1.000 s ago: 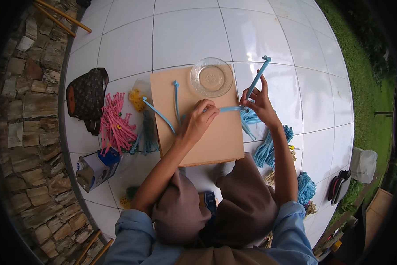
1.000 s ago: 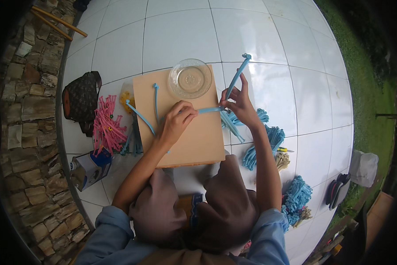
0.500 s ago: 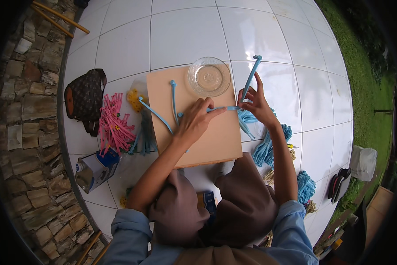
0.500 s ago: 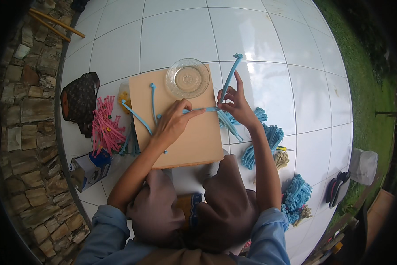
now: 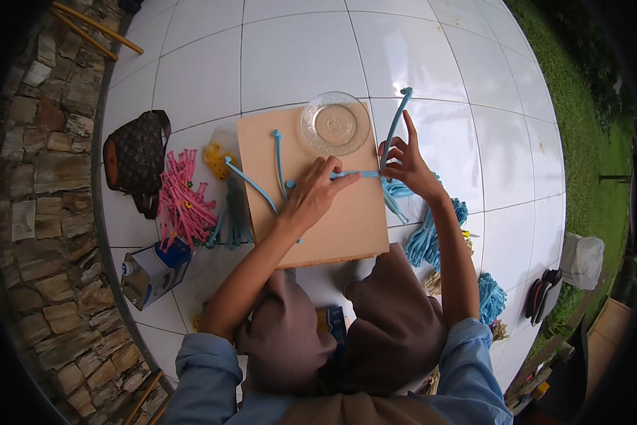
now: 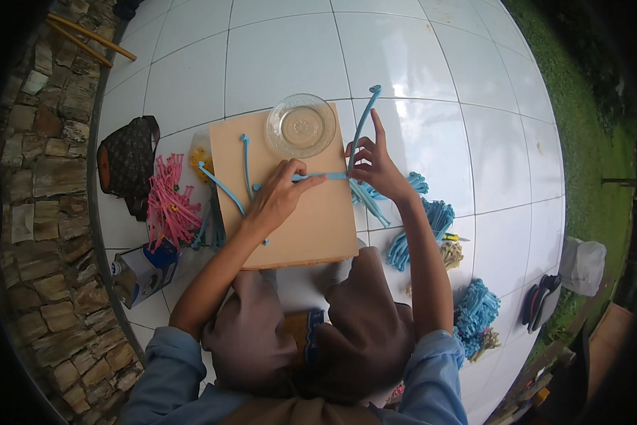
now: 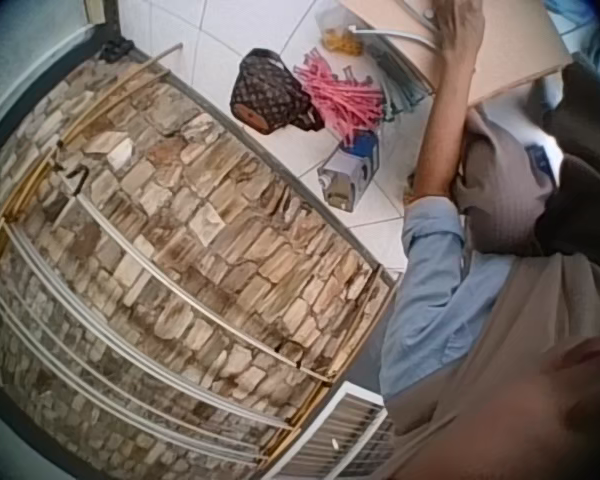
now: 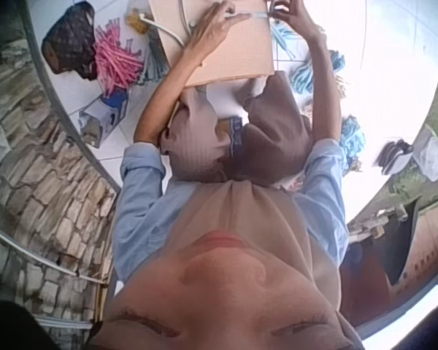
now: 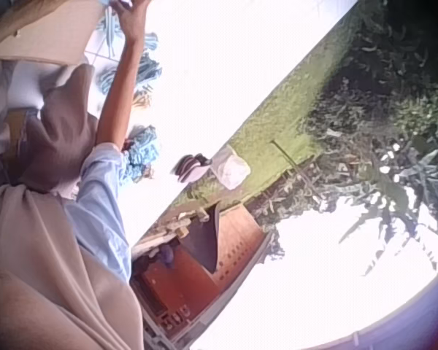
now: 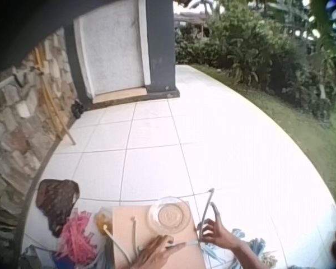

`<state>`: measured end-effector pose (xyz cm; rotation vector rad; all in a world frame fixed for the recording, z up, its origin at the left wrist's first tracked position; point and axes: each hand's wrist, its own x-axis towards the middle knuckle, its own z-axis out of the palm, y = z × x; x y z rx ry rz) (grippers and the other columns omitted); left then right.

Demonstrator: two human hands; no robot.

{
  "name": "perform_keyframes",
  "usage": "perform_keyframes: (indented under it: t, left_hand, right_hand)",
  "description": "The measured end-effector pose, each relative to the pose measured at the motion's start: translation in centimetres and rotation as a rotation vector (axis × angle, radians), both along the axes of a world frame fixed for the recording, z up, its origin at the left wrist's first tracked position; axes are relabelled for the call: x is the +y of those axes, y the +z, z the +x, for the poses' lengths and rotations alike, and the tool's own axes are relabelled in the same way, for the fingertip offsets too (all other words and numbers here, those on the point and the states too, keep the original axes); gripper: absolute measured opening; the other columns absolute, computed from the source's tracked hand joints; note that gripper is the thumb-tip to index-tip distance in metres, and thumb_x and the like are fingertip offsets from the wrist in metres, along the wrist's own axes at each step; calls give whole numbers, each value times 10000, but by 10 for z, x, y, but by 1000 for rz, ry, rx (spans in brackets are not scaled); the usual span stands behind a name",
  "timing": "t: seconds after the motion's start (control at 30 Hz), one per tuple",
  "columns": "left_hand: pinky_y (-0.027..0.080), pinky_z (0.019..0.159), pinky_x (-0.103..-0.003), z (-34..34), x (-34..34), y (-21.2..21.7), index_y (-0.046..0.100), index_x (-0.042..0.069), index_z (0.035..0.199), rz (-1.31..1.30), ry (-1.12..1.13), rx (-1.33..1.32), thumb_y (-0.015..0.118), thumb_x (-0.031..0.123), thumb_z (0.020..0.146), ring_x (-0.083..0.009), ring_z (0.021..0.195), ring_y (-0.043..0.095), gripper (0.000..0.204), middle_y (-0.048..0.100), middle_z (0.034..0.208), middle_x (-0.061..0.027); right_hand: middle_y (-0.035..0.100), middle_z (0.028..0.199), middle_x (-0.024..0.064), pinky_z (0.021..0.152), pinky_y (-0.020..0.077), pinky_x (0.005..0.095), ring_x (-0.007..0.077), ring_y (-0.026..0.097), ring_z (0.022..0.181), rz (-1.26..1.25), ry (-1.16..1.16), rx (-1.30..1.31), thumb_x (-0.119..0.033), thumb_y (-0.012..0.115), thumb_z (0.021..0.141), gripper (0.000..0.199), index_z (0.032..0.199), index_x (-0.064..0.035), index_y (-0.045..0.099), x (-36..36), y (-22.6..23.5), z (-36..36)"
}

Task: The person picks up fabric straps, dips the ends into a bowl of liquid, and presses them onto a cardboard surface.

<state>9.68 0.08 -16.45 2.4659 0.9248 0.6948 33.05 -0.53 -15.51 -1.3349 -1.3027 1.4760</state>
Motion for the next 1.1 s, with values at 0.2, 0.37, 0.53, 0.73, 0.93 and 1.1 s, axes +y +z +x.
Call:
perform_keyframes:
  t: [0.2, 0.37, 0.53, 0.73, 0.93, 1.1]
  left_hand:
    - [485, 731, -330, -1, 0, -1, 650, 190, 1095, 2, 7, 21, 548, -34, 737, -228, 869, 523, 435, 457, 910, -74]
    - [472, 779, -344, -4, 0, -2, 633, 129, 1090, -22, -29, -15, 528, -39, 725, -233, 878, 499, 415, 435, 926, -78]
    - [475, 784, -342, -4, -1, -1, 629, 105, 1083, -25, -23, -2, 530, -52, 718, -235, 885, 502, 410, 443, 928, -81]
    - [483, 726, -330, -6, 1, -4, 646, 121, 1041, -25, -33, -68, 555, -52, 727, -232, 867, 537, 371, 490, 905, -74]
    - [485, 770, -339, -7, 3, -4, 635, 82, 1044, -90, -60, -97, 536, -68, 710, -231, 881, 524, 379, 486, 926, -73]
    - [485, 763, -343, -7, 3, -6, 641, 78, 1024, -103, -65, -102, 539, -72, 710, -236, 877, 527, 362, 490, 912, -73]
  right_hand:
    - [441, 1063, 115, 722, 539, 288, 150, 579, 814, 3, -129, 4, 151, 584, 722, 1115, 1418, -292, -167, -4, 0, -6]
    - [427, 1056, 109, 723, 536, 285, 152, 585, 817, -1, -141, 1, 153, 585, 718, 1106, 1424, -290, -142, -5, 1, -8]
    - [409, 1015, 90, 710, 533, 279, 147, 587, 798, 54, -173, -39, 166, 573, 709, 1093, 1434, -275, -117, -5, 1, -11]
    - [387, 999, 76, 706, 531, 271, 140, 587, 776, 131, -155, -133, 181, 566, 687, 1086, 1444, -244, -87, -5, -1, -11]
    - [372, 998, 76, 729, 541, 284, 144, 590, 782, 139, -142, -111, 196, 560, 678, 1090, 1445, -243, -80, -6, 0, -11]
    - [364, 1004, 78, 734, 543, 293, 149, 595, 792, 120, -145, -107, 200, 562, 678, 1096, 1444, -247, -83, -6, 1, -11]
